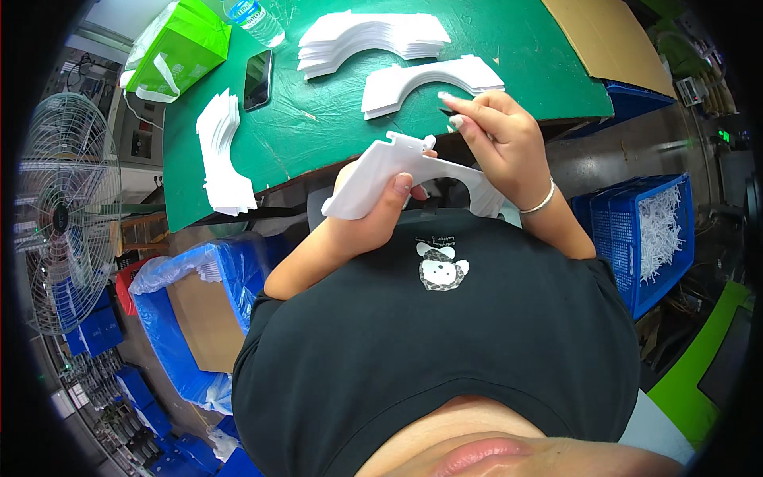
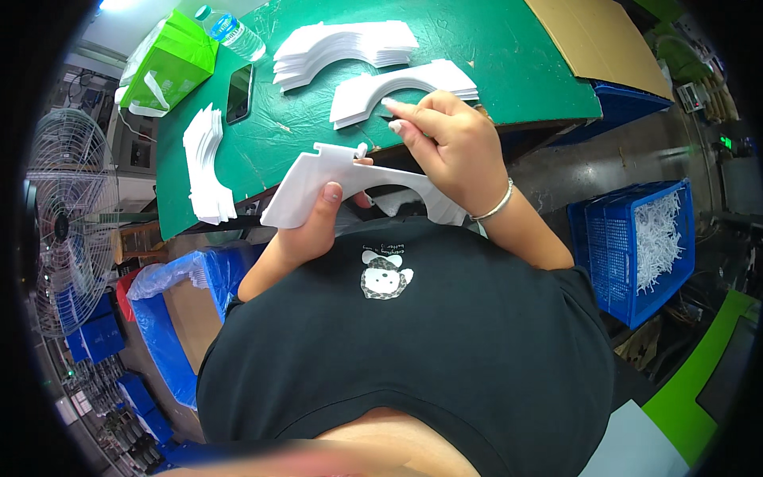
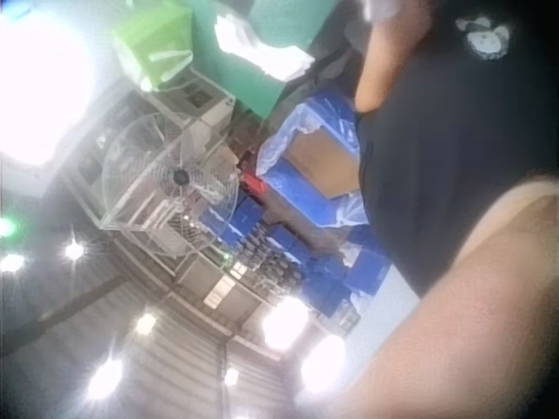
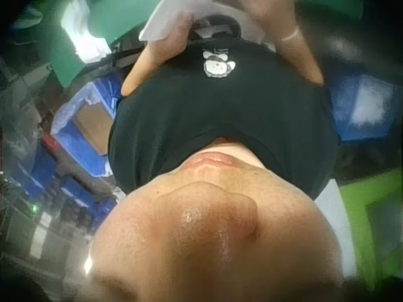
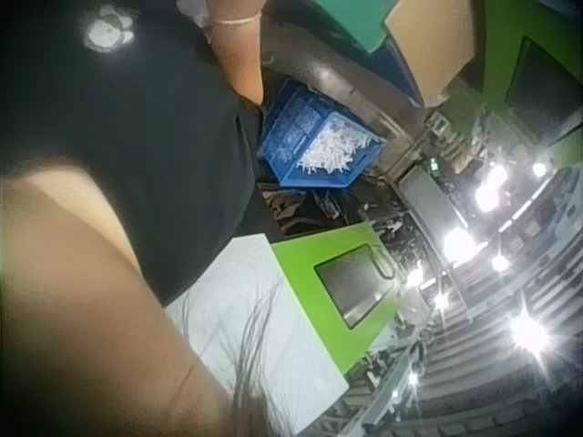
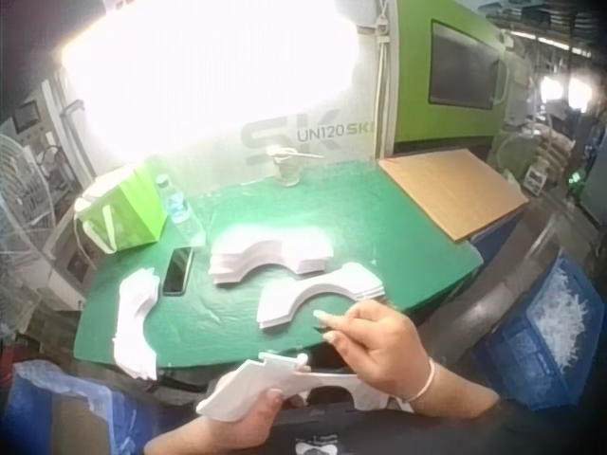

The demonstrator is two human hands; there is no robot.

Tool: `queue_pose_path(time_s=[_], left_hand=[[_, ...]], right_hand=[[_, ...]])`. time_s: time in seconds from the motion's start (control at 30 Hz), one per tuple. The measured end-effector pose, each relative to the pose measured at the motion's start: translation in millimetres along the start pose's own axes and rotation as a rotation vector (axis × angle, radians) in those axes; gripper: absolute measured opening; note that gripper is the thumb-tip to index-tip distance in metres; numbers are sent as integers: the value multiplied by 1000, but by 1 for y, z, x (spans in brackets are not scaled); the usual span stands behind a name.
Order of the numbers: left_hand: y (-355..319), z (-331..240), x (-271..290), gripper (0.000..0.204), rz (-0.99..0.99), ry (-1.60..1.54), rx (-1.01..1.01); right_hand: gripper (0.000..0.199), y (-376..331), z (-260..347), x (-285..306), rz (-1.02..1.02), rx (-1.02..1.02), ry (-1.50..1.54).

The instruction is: The person deburrs curved plastic components with a deburring tool, then inspects them.

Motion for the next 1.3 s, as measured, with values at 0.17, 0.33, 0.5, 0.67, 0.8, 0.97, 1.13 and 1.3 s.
queue_pose_path(time_s=[0.17, 0.33, 0.5, 0.67, 0.8, 0.97, 1.13, 1.3], left_hand=[[2, 3, 0, 27, -80, -67, -17], [1, 7, 0, 29, -15, -24, 22], [1, 0, -2, 28, 27, 50, -36], [1, 2, -1, 27, 57, 24, -16], [-1, 2, 1, 29, 35, -41, 22], [-1, 7, 1, 31, 44, -32, 24], [-2, 6, 1, 31, 33, -34, 3], [-3, 11, 2, 27, -13, -23, 15]], right_hand=[[25, -8, 4, -1, 149, 0, 408], [24, -8, 9, -2, 113, 65, 334], [22, -6, 3, -3, 46, 23, -77], [23, -9, -3, 3, 143, -21, 318], [25, -15, -5, 0, 194, -47, 578], [25, -15, -1, -4, 203, -36, 562], [23, -13, 1, -3, 191, -2, 420], [21, -10, 7, -3, 231, -20, 265]])
Point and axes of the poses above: each hand's wrist, its own y-axis towards the middle knuckle, its own x-axis out of the back of the hand, z = x × y, the point moved 4 cm from there along y, towards the middle knuckle, and after that the axes turned 10 degrees about -z, right-handed, at the moved point
